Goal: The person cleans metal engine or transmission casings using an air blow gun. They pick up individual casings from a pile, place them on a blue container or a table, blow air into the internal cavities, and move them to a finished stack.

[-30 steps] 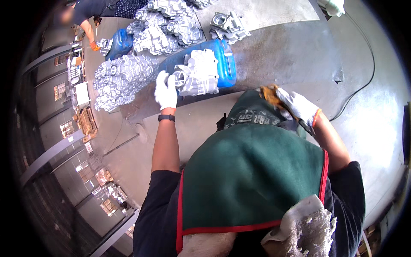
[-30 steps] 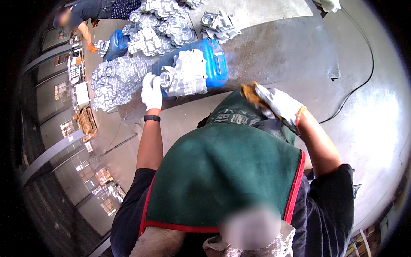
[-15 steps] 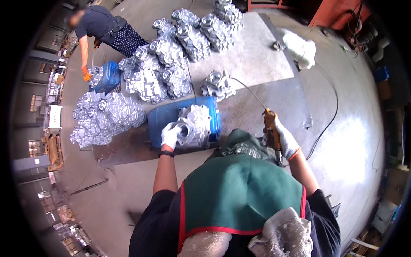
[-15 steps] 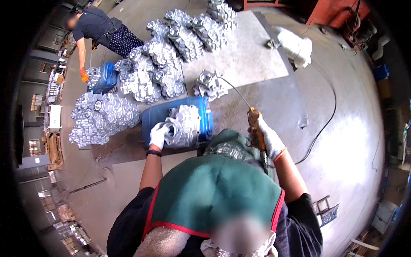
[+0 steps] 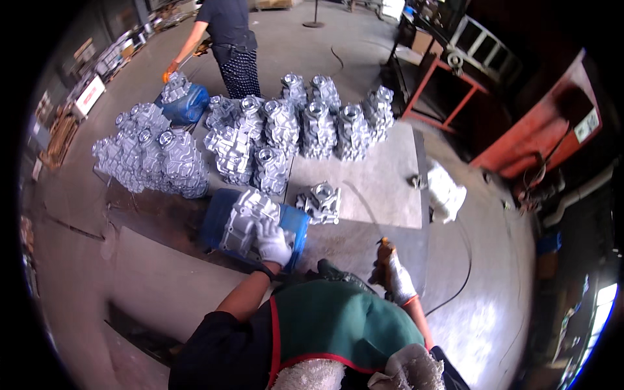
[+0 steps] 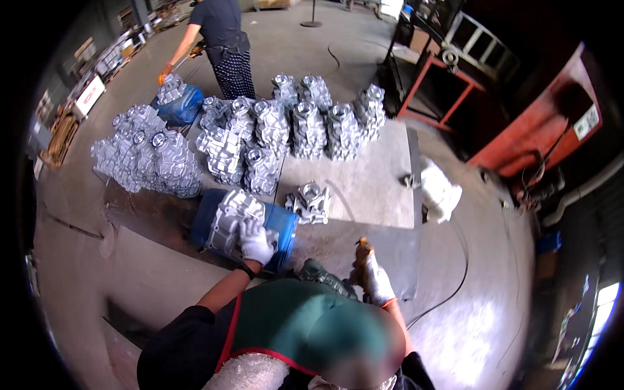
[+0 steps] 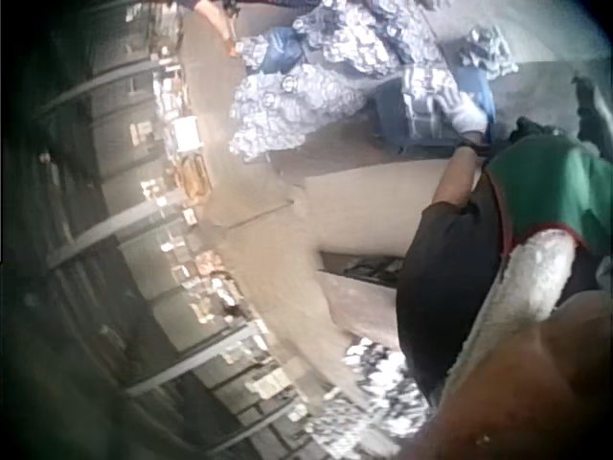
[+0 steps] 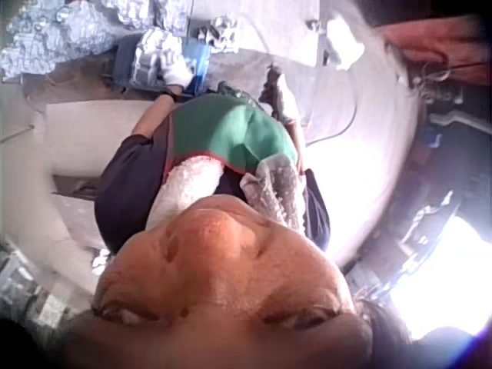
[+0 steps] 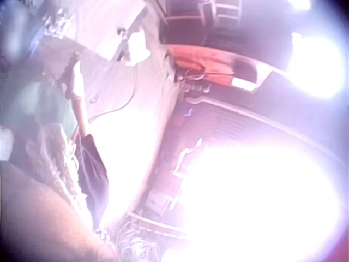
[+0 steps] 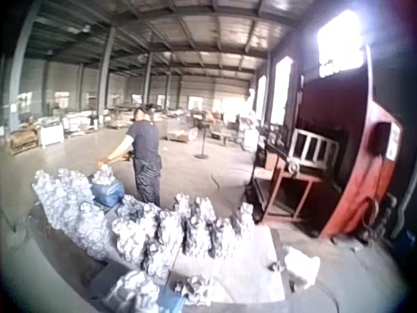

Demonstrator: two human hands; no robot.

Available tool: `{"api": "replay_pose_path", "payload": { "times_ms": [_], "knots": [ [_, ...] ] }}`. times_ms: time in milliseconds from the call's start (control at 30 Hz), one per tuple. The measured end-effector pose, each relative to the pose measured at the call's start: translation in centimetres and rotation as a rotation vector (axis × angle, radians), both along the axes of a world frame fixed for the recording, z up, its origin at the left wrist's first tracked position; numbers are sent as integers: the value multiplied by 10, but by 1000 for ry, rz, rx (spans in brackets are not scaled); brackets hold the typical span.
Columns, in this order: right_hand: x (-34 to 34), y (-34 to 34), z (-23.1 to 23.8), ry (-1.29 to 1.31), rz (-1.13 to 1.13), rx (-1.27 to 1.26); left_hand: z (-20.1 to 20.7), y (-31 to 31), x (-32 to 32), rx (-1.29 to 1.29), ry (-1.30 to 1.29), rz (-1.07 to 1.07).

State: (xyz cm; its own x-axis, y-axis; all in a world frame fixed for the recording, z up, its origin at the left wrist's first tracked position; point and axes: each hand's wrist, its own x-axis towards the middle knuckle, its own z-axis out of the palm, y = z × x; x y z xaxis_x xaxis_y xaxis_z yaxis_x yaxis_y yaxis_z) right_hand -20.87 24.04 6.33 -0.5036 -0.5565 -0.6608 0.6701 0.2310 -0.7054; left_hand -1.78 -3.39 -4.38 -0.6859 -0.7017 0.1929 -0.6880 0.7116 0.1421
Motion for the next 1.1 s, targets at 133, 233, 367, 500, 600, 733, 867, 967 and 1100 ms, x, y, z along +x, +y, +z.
{"api": "replay_pose_path", "payload": {
  "times_ms": [133, 233, 367, 500, 600, 733, 867, 967, 1100],
  "knots": [
    [-4, -15, 5, 300, 348, 68, -61, 17, 6, 39, -65, 33],
    [-17, 10, 23, 513, 443, 271, -30, 38, -14, 161, 117, 54],
    [-33, 28, 38, 415, 532, 305, 19, -10, 18, 5, 485, 252],
    [-34, 21, 49, 282, 599, 35, -1, -65, 59, 11, 467, 515],
    [-30, -22, 44, 423, 696, 86, 7, -70, 65, 642, 245, 572],
    [-8, -89, 17, 512, 612, 152, 25, -59, 58, 524, 72, 600],
    [-1, -84, 40, 672, 889, 141, 10, -55, 69, 561, 102, 673],
    [-22, -41, 22, 555, 828, 70, 4, -68, 77, 584, 139, 681],
    [-51, -3, 8, -86, 601, 39, -5, -113, 89, 687, 197, 766]
  ]
}}
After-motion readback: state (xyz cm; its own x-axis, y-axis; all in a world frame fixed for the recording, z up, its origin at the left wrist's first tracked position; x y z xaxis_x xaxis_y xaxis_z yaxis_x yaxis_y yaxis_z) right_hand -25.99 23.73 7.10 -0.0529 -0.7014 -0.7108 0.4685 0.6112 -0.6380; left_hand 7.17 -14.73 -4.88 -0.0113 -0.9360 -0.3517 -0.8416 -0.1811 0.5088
